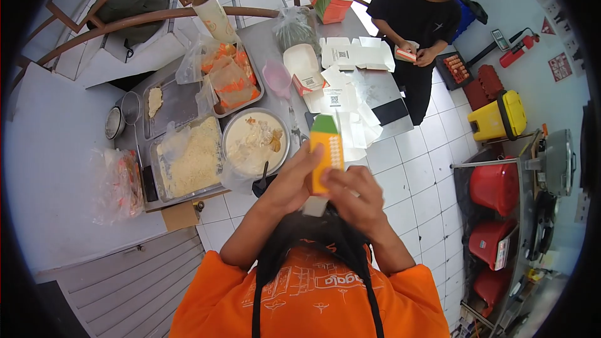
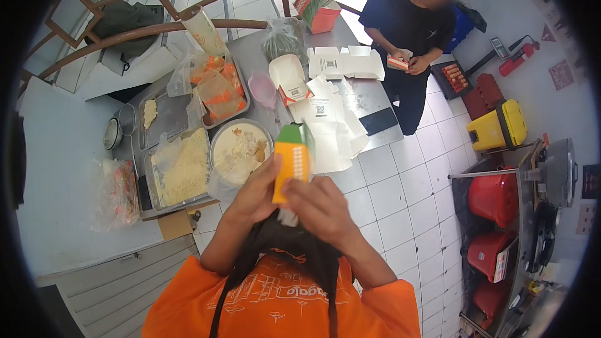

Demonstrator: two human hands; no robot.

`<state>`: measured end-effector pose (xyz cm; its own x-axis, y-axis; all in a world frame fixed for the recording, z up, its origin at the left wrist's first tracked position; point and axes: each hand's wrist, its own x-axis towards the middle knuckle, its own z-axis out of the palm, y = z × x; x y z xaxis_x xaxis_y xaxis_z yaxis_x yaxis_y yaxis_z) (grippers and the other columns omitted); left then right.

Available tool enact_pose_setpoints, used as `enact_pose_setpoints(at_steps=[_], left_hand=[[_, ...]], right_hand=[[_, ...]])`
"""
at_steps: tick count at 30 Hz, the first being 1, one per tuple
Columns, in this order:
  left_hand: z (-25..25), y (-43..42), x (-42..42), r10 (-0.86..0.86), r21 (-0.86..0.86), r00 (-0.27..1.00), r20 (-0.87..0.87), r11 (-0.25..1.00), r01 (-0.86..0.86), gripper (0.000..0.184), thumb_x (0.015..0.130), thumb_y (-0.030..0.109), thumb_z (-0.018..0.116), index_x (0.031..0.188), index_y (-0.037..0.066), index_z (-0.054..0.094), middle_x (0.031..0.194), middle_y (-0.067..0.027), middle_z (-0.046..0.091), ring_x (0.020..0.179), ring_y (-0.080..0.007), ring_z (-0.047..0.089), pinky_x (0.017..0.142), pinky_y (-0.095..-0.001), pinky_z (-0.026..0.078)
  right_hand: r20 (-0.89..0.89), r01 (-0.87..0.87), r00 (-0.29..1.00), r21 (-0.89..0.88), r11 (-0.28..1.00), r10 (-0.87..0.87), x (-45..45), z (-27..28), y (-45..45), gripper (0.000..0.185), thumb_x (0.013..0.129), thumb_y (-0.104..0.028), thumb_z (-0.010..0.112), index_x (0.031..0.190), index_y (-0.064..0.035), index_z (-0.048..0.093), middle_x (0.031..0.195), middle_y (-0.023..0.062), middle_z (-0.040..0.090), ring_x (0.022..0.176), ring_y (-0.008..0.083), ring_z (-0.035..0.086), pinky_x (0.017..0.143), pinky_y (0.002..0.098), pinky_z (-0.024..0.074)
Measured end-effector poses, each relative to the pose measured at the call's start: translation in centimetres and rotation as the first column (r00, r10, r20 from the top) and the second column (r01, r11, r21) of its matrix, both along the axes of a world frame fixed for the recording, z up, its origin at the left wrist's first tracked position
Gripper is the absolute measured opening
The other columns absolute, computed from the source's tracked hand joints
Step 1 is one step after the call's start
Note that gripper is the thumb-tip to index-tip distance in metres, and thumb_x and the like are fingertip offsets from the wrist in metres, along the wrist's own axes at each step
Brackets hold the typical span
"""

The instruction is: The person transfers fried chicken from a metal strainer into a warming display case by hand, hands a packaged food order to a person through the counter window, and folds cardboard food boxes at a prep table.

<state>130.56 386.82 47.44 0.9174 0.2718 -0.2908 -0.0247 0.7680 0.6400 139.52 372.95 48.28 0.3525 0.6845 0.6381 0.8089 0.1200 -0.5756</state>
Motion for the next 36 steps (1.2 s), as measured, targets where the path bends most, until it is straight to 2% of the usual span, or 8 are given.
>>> enact_pose_setpoints(at_steps=[3, 7, 11, 13, 16, 18, 23, 36], left_hand=[[0.5, 0.5, -0.1, -0.011, 0.561, 0.999, -0.051, 0.827, 0.038, 0.035, 0.096, 0.012, 0.058, 0.13, 0.005, 0.049, 0.108, -0.0078, 0.059, 0.099, -0.0208, 0.06, 0.083, -0.0336, 0.051], [-0.5, 0.2, 0.6, -0.191, 0.979, 0.976, 0.106, -0.152, -0.136, 0.023, 0.073, 0.002, 0.07, 0.096, 0.006, 0.066, 0.099, -0.0104, 0.056, 0.098, -0.0301, 0.059, 0.08, -0.0372, 0.05], [-2.7, -1.4, 1.0, -0.079, 0.968, 0.98, 0.183, -0.159, -0.193, 0.01, 0.083, 0.002, 0.065, 0.094, 0.004, 0.064, 0.102, -0.012, 0.059, 0.1, -0.0266, 0.06, 0.082, -0.036, 0.05], [-4.6, -2.7, 0.4, 0.1, 0.966, 0.992, 0.074, 0.241, -0.096, 0.009, 0.09, 0.006, 0.061, 0.098, 0.003, 0.06, 0.097, -0.0131, 0.061, 0.087, -0.0252, 0.062, 0.077, -0.034, 0.049], [-6.7, -4.1, 0.1, 0.145, 0.815, 0.987, -0.068, 0.579, -0.029, 0.021, 0.098, 0.009, 0.053, 0.117, 0.001, 0.049, 0.099, -0.0149, 0.063, 0.086, -0.0189, 0.062, 0.078, -0.0308, 0.049], [-6.0, -4.3, -0.5, -0.001, 0.748, 0.971, -0.241, 0.637, 0.186, 0.032, 0.097, 0.005, 0.052, 0.128, 0.0, 0.044, 0.113, -0.0125, 0.06, 0.102, -0.0142, 0.057, 0.088, -0.0304, 0.047], [-7.4, -4.8, -3.3, -0.26, 0.275, 0.907, -0.331, 0.893, 0.357, 0.035, 0.098, 0.007, 0.043, 0.133, 0.006, 0.044, 0.112, -0.0018, 0.056, 0.098, -0.0102, 0.055, 0.084, -0.0254, 0.046], [-9.3, -3.4, -5.8, -0.509, 0.019, 0.832, -0.221, 0.85, 0.526, 0.024, 0.089, 0.013, 0.072, 0.107, 0.004, 0.058, 0.101, -0.0031, 0.064, 0.094, -0.0113, 0.062, 0.085, -0.0272, 0.052]], right_hand=[[-0.063, -0.166, 0.985, -0.037, 0.985, 0.163, 0.1, 0.3, -0.4, 0.035, 0.08, -0.018, 0.08, 0.106, 0.0001, 0.065, 0.124, 0.0141, 0.056, 0.098, 0.0218, 0.057, 0.072, 0.032, 0.0495], [-0.853, 0.1, 0.509, 0.19, 0.977, 0.114, 0.4, -1.3, -0.8, 0.042, 0.094, -0.021, 0.066, 0.125, 0.0019, 0.049, 0.12, 0.0127, 0.057, 0.11, 0.0178, 0.053, 0.081, 0.0331, 0.0497], [-0.912, 0.11, 0.402, -0.039, 0.993, -0.08, 2.0, -3.2, -1.7, 0.037, 0.098, -0.017, 0.058, 0.126, 0.0017, 0.043, 0.116, 0.0106, 0.058, 0.11, 0.0143, 0.053, 0.086, 0.0303, 0.0475], [-0.938, 0.209, 0.317, -0.076, 0.975, -0.141, 1.3, -3.2, -1.2, 0.026, 0.098, -0.013, 0.057, 0.118, 0.0009, 0.049, 0.098, 0.0098, 0.063, 0.09, 0.0106, 0.06, 0.076, 0.0274, 0.0493], [-0.546, 0.147, 0.618, -0.626, 0.766, -0.565, 0.5, -2.7, -1.9, 0.015, 0.097, -0.012, 0.056, 0.107, -0.0006, 0.052, 0.08, 0.0134, 0.066, 0.069, 0.0176, 0.067, 0.063, 0.0304, 0.0516], [-0.396, 0.207, 0.829, -0.437, 0.875, -0.394, -2.1, -3.1, -1.1, 0.018, 0.095, -0.015, 0.06, 0.092, -0.0021, 0.048, 0.075, 0.0222, 0.063, 0.065, 0.043, 0.063, 0.057, 0.044, 0.0511], [-0.363, -0.008, 0.891, -0.615, 0.788, -0.274, -3.5, -3.0, -3.0, 0.02, 0.093, -0.015, 0.064, 0.093, 0.0009, 0.051, 0.08, 0.0243, 0.065, 0.079, 0.0426, 0.065, 0.064, 0.0426, 0.0524], [-0.938, -0.099, 0.093, -0.341, 0.935, -0.333, -5.4, -6.7, -8.6, 0.015, 0.092, -0.011, 0.068, 0.097, 0.0023, 0.07, 0.131, 0.0165, 0.058, 0.109, 0.0173, 0.06, 0.093, 0.0298, 0.0479]])
